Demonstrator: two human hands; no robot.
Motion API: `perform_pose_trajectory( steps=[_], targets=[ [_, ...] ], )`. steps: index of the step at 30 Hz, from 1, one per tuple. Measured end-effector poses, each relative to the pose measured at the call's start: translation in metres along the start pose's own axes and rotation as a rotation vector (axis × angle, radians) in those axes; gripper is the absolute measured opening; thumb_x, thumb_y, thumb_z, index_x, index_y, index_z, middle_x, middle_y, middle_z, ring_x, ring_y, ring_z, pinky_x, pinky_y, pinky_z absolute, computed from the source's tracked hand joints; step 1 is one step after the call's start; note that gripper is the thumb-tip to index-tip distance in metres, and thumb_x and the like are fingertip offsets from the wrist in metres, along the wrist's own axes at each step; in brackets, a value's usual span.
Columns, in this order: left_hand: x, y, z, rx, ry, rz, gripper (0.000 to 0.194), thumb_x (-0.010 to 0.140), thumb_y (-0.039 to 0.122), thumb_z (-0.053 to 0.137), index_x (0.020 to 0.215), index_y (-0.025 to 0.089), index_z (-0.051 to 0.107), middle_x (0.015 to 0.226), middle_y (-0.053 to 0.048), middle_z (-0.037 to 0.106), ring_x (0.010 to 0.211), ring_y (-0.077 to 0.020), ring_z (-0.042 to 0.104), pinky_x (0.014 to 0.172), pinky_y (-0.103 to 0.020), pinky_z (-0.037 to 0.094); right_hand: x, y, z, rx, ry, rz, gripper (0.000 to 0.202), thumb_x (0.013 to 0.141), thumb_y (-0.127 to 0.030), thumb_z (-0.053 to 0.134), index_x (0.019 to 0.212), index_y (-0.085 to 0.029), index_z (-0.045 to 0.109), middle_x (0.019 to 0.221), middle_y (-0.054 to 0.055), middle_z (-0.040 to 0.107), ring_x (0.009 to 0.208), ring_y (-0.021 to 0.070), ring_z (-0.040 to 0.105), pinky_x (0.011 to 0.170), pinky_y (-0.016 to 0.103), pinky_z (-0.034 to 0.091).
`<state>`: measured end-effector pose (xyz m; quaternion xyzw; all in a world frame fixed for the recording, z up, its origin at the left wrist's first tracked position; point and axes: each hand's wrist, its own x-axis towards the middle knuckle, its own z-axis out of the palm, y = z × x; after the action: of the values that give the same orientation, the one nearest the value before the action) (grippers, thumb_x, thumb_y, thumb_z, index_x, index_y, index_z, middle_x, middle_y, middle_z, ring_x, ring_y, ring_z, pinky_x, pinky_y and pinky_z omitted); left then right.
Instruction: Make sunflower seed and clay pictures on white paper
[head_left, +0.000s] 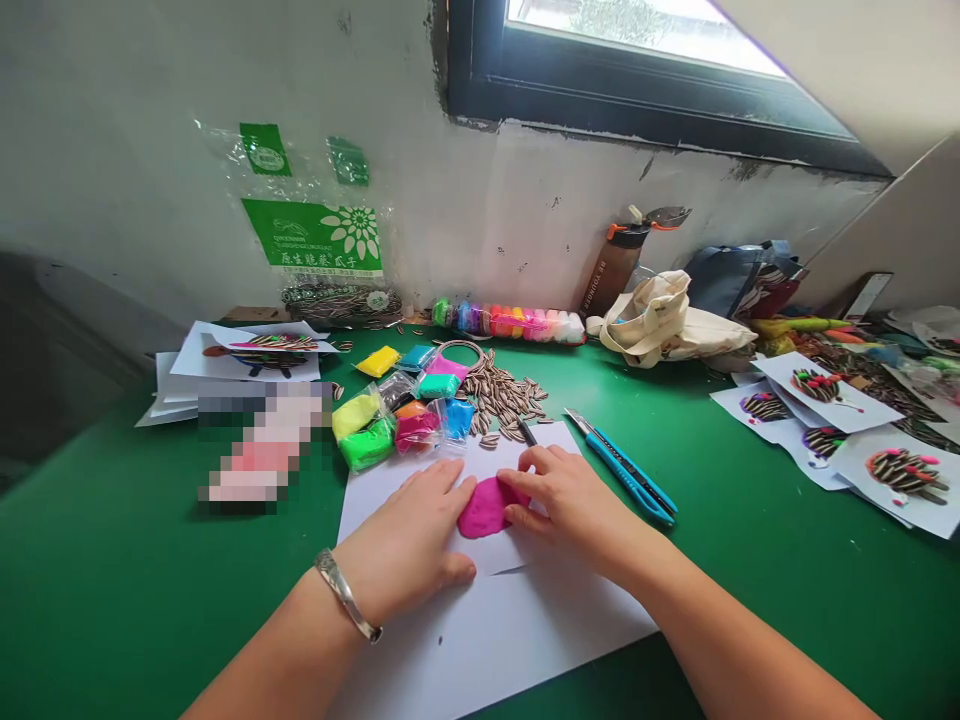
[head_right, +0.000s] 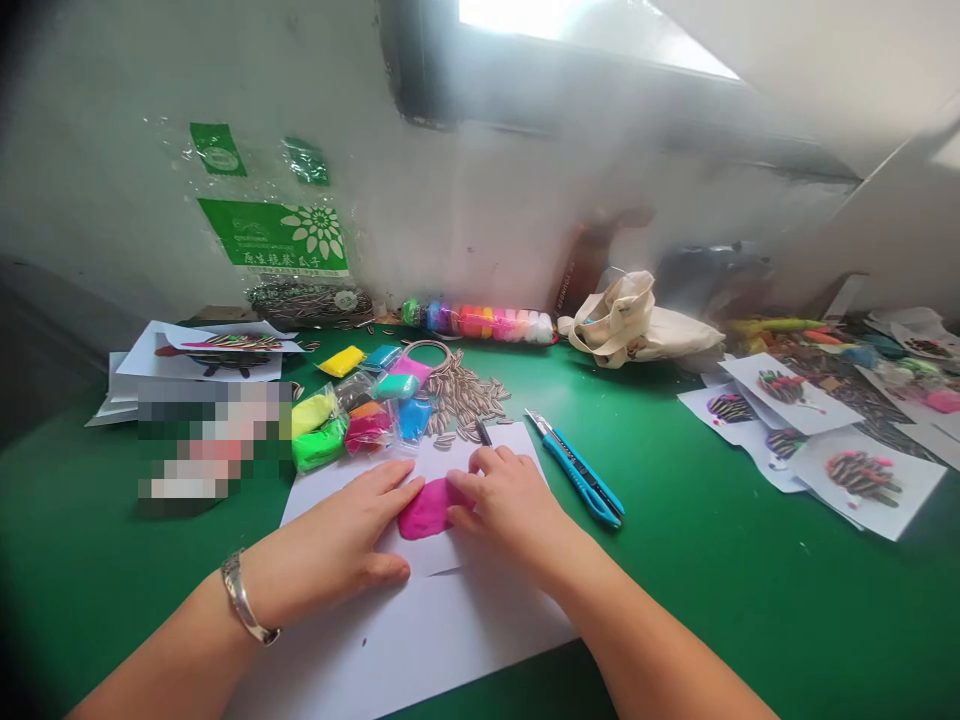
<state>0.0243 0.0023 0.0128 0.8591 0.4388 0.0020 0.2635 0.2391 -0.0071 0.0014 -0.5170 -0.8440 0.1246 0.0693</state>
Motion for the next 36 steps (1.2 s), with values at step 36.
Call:
perform_pose_trajectory(
  steps=[36],
  targets=[
    [0.004,-0.007,-0.004,0.015,-0.057,0.008,0.077,0.067,0.035,0.07,0.136,0.017,0.042,0.148,-0.016,0.029,0.137,-0.031,0.024,0.111,-0.043,0.025,-0.035,-0.031,0.022,-0.05,0.03,-0.261,0.048,0.092,-0.046,0.042,0.137,-0.031,0.04,0.147,0.007,0.036,0.138,0.0339,0.02,0.109,0.064,0.007]
  ],
)
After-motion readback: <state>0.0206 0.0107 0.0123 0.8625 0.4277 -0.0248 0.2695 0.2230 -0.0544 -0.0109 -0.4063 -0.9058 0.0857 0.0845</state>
